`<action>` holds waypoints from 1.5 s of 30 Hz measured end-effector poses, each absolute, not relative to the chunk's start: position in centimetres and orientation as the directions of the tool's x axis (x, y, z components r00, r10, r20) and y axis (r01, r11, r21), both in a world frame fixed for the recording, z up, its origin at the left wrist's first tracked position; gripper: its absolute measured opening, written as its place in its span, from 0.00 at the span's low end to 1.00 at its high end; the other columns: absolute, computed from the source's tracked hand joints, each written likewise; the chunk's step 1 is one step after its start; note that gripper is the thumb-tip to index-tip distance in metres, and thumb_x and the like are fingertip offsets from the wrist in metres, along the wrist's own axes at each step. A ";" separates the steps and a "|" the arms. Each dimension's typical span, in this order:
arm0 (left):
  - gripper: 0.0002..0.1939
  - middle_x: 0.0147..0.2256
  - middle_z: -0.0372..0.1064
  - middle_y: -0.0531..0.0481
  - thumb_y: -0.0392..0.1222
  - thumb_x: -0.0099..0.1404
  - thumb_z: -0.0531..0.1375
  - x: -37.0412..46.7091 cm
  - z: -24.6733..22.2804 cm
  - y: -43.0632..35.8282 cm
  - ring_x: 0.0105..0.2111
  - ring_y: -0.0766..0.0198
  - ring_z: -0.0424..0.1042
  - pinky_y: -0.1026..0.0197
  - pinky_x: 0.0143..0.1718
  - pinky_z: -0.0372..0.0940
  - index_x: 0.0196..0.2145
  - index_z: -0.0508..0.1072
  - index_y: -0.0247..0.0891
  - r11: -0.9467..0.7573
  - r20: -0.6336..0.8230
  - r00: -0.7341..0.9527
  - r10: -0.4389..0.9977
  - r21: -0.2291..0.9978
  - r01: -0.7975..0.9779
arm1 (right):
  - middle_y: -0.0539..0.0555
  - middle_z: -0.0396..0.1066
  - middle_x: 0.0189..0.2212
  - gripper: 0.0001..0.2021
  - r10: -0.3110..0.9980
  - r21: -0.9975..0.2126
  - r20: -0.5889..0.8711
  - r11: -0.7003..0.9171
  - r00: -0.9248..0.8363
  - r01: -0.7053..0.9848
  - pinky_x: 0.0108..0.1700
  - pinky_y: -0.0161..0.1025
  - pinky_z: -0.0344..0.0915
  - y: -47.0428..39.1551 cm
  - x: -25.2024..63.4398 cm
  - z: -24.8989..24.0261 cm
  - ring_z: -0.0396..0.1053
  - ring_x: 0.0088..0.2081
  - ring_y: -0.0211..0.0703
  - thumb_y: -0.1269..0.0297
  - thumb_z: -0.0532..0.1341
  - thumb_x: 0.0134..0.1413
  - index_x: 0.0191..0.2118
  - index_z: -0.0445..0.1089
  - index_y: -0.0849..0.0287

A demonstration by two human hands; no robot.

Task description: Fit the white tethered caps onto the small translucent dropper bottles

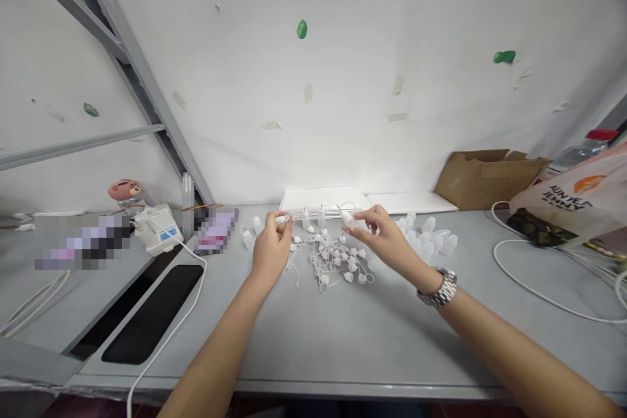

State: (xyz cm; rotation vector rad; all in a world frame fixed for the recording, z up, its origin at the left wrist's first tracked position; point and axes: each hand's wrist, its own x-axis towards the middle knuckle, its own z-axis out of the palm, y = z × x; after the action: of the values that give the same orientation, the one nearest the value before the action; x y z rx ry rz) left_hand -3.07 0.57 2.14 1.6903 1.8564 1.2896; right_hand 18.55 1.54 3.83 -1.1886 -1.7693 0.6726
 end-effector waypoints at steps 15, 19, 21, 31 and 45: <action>0.16 0.37 0.70 0.41 0.46 0.64 0.43 -4.7 2.7 0.7 0.36 0.52 0.70 0.57 0.31 0.60 0.37 0.67 0.39 0.210 0.100 -0.245 0.964 0.274 0.939 | 0.51 0.70 0.21 0.08 0.966 -0.610 0.112 0.252 -0.234 0.751 0.27 0.32 0.54 9.3 15.2 2.7 0.67 0.26 0.40 0.70 0.57 0.45 0.35 0.62 0.60; 0.17 0.35 0.71 0.38 0.47 0.63 0.44 -5.1 2.7 0.6 0.36 0.48 0.70 0.55 0.30 0.60 0.36 0.68 0.36 0.251 0.036 -0.265 0.964 0.216 0.944 | 0.50 0.71 0.21 0.11 0.969 -0.571 0.126 0.245 -0.211 0.784 0.27 0.32 0.54 9.0 14.8 2.8 0.69 0.27 0.40 0.68 0.56 0.47 0.40 0.61 0.60; 0.17 0.36 0.71 0.36 0.46 0.63 0.45 -5.0 2.5 0.5 0.36 0.46 0.70 0.54 0.31 0.60 0.37 0.68 0.35 0.239 0.007 -0.245 0.970 0.195 0.951 | 0.50 0.71 0.21 0.12 0.971 -0.554 0.126 0.239 -0.204 0.797 0.27 0.32 0.53 8.7 14.7 2.7 0.69 0.26 0.40 0.67 0.56 0.48 0.41 0.61 0.59; 0.19 0.41 0.68 0.32 0.47 0.63 0.46 -4.8 2.4 0.4 0.41 0.45 0.70 0.52 0.35 0.61 0.43 0.65 0.30 0.262 -0.064 -0.255 0.965 0.154 0.953 | 0.51 0.72 0.23 0.07 0.989 -0.524 0.041 0.142 -0.142 0.839 0.25 0.32 0.53 8.6 13.9 0.9 0.66 0.17 0.35 0.69 0.55 0.48 0.36 0.64 0.60; 0.13 0.42 0.68 0.35 0.41 0.60 0.50 -4.6 1.6 0.7 0.41 0.49 0.69 0.57 0.34 0.60 0.41 0.67 0.34 0.190 -0.105 -0.172 0.980 0.192 0.963 | 0.58 0.72 0.32 0.17 0.992 -0.466 0.077 0.123 -0.098 0.876 0.28 0.35 0.55 8.2 14.2 1.2 0.70 0.30 0.44 0.55 0.58 0.49 0.42 0.64 0.62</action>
State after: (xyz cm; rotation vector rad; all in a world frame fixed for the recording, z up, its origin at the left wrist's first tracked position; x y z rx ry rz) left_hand -4.63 0.70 1.57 1.8756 2.2568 0.1192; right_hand 14.20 8.20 1.19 -1.8115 -2.0382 0.4315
